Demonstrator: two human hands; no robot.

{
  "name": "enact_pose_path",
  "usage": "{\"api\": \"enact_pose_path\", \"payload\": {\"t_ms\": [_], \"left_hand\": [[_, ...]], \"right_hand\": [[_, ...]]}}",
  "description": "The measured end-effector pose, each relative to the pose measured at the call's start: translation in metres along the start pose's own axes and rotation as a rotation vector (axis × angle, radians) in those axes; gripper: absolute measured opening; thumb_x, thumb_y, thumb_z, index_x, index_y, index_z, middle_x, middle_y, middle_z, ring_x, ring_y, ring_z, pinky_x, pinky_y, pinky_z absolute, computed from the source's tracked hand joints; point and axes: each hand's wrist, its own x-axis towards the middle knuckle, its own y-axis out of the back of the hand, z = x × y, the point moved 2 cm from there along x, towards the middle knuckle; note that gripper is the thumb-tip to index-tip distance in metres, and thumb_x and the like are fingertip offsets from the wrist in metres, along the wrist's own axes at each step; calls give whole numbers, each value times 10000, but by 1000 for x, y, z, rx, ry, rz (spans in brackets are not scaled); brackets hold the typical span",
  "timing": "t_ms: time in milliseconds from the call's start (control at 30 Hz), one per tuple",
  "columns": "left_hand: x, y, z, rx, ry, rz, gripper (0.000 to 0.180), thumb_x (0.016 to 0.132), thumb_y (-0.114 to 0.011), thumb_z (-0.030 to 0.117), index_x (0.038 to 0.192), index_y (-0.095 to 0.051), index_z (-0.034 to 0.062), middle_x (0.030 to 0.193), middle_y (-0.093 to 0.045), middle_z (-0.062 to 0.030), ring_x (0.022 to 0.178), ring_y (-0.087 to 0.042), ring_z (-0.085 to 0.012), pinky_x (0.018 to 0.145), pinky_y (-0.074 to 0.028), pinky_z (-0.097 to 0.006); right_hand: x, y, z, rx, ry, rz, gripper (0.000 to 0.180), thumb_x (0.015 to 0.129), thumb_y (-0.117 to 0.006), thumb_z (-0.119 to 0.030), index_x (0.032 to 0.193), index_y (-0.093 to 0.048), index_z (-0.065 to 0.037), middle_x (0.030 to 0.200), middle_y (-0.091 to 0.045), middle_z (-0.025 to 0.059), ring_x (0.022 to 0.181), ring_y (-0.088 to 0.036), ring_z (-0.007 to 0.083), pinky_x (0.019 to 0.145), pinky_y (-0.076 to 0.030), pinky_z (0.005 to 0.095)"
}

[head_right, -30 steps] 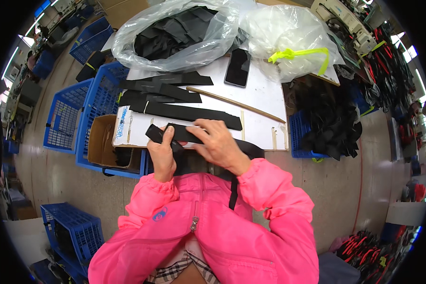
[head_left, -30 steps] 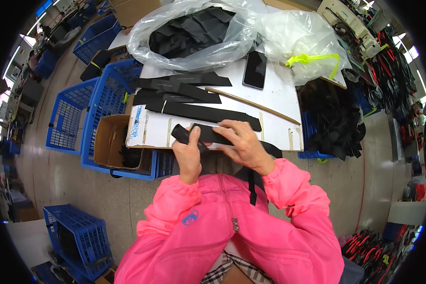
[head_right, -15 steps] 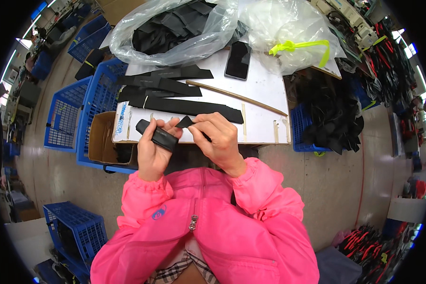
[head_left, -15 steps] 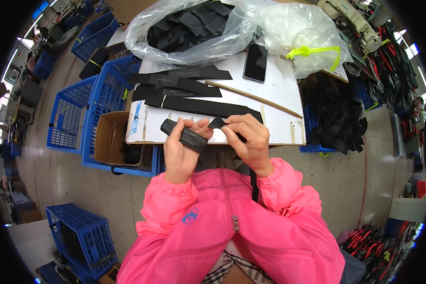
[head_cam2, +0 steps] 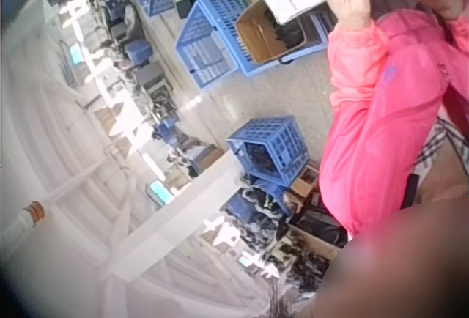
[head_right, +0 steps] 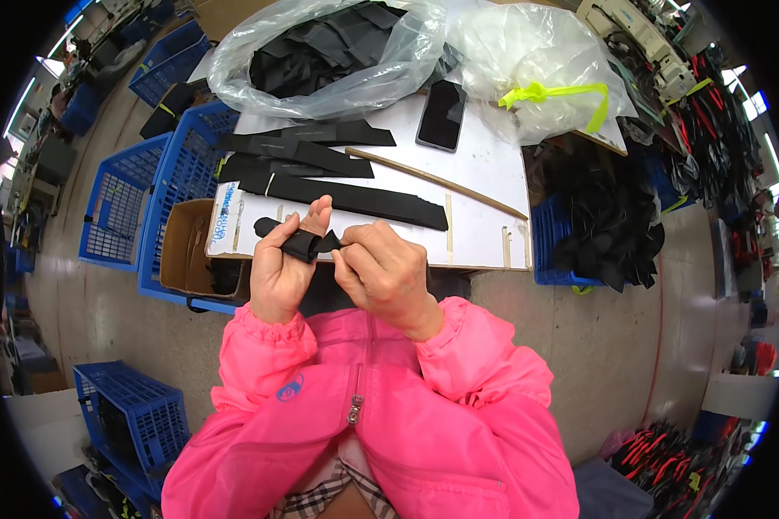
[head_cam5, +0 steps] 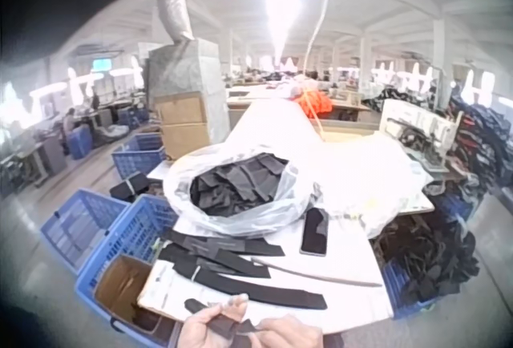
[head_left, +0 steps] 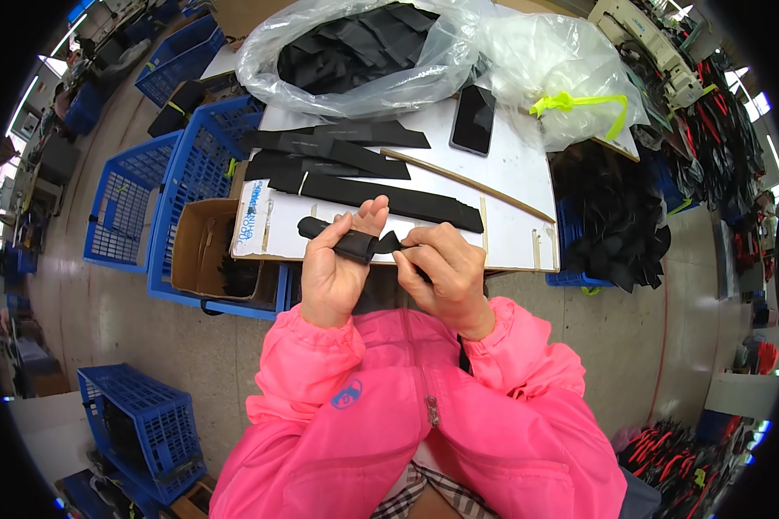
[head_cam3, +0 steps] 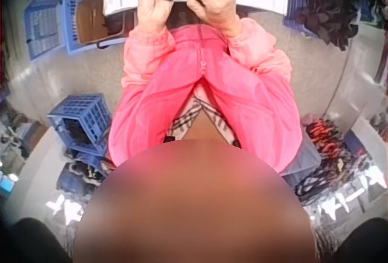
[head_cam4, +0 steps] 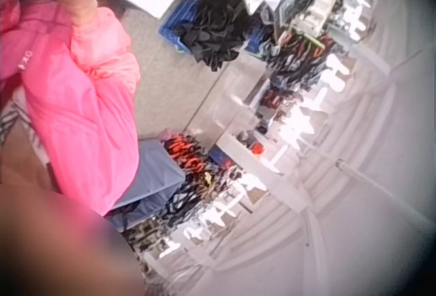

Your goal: Applying glue with a stick to fabric strips and folding them to bond the edges.

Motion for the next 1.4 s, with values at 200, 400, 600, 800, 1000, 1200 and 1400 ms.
{"api": "enact_pose_path", "payload": {"t_ms": [200,400,600,800,1000,1200,1400], "left_hand": [[2,-1,-4,68,-232,-100,50,936,-406,-6,970,-434,-29,1135,-539,-254,1164,-510,-386,1034,-436,-454],[-2,-8,-7,221,-418,-96,54,914,-428,-9,954,-439,26,1080,-566,-205,1063,-577,-352,964,-474,-447],[-1,-17,8,306,-518,-136,87,903,-487,17,957,-460,80,982,-598,-117,779,-581,-201,749,-465,-354],[5,-25,-19,234,-228,-297,120,915,-549,76,835,-471,121,591,-382,9,472,-354,-97,539,-365,-255],[13,-32,19,29,-172,-396,282,975,-488,187,710,-437,104,549,-336,24,431,-307,-78,509,-339,-239],[3,-30,-4,320,-196,-295,161,931,-556,129,810,-453,109,569,-292,46,450,-303,-72,582,-377,-246],[5,-35,2,322,-272,-303,108,879,-618,83,885,-515,115,566,-331,45,482,-361,-72,623,-425,-286]], "right_hand": [[3,-9,-4,1,24,30,181,645,-707,-9,652,-529,-39,755,-589,57,598,-564,197,463,-435,297],[2,-20,-3,262,-183,-30,117,672,-697,35,707,-587,10,754,-619,91,632,-602,201,542,-471,285],[-1,-25,-5,456,-385,-235,352,685,-773,-80,1007,-648,-13,982,-588,108,800,-591,181,701,-469,282],[-19,-50,7,140,-228,-338,283,644,-613,-13,924,-632,-48,914,-588,193,671,-600,383,543,-486,432],[3,-31,-11,129,-193,-347,346,683,-634,-24,1015,-641,-121,912,-550,149,596,-591,339,499,-475,413],[-5,-30,1,18,-100,-365,301,729,-645,-32,1016,-657,-123,873,-583,124,601,-606,283,482,-472,339],[1,-26,-2,-22,-127,-451,380,720,-638,-46,1088,-618,-135,913,-568,154,642,-604,328,508,-477,377]]}}
